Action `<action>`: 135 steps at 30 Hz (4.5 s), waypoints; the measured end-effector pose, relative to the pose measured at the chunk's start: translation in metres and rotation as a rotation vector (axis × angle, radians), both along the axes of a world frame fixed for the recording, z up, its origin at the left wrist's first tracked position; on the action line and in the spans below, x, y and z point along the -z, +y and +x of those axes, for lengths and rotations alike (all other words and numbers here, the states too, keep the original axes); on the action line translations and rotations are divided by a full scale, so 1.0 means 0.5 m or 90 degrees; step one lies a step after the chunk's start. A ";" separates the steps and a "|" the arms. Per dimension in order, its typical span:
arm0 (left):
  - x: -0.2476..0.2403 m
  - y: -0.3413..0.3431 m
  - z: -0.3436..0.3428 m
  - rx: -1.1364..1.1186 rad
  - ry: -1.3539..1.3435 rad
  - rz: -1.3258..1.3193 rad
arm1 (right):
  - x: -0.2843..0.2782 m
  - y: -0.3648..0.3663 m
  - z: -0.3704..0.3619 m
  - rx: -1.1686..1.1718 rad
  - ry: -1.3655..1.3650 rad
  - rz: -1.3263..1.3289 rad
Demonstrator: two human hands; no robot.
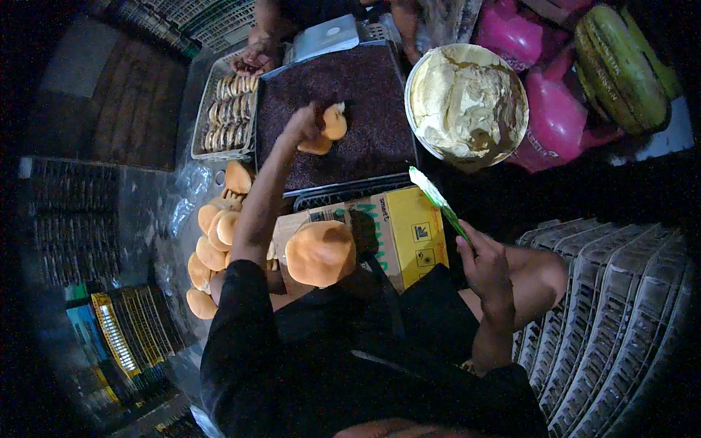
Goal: The person repeatedly scoops margarine from a tub with a green spatula and spreads it inside sliced buns. They handle buns one at a time, open them, apply the spread, and place them back on the pile. A second person in the background slices buns on a cutting board.
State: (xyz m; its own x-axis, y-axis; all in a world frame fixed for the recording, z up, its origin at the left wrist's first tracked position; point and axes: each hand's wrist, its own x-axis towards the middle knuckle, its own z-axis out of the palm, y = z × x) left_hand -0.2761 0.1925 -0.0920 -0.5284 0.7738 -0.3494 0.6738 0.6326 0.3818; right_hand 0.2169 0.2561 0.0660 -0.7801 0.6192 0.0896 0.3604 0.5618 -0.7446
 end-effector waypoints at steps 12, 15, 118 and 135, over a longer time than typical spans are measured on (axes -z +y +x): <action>-0.145 -0.243 0.385 0.134 0.113 0.149 | 0.088 0.106 -0.114 0.272 -0.115 0.034; -0.118 -0.360 0.487 0.091 0.094 -0.051 | 0.146 0.149 -0.176 0.257 -0.093 0.104; -0.283 -0.346 0.637 -0.487 -1.196 1.022 | 0.256 0.099 -0.152 0.424 0.106 -0.189; -0.256 -0.291 0.471 -0.359 -1.146 1.103 | -0.069 -0.202 -0.149 0.023 0.205 -0.295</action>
State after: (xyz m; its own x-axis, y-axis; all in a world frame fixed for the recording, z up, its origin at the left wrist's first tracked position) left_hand -0.0407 0.0471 0.0359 -0.7320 0.6810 -0.0204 -0.6685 -0.7123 0.2139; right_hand 0.1423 0.1552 0.1006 -0.7364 0.6758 0.0318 0.0871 0.1413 -0.9861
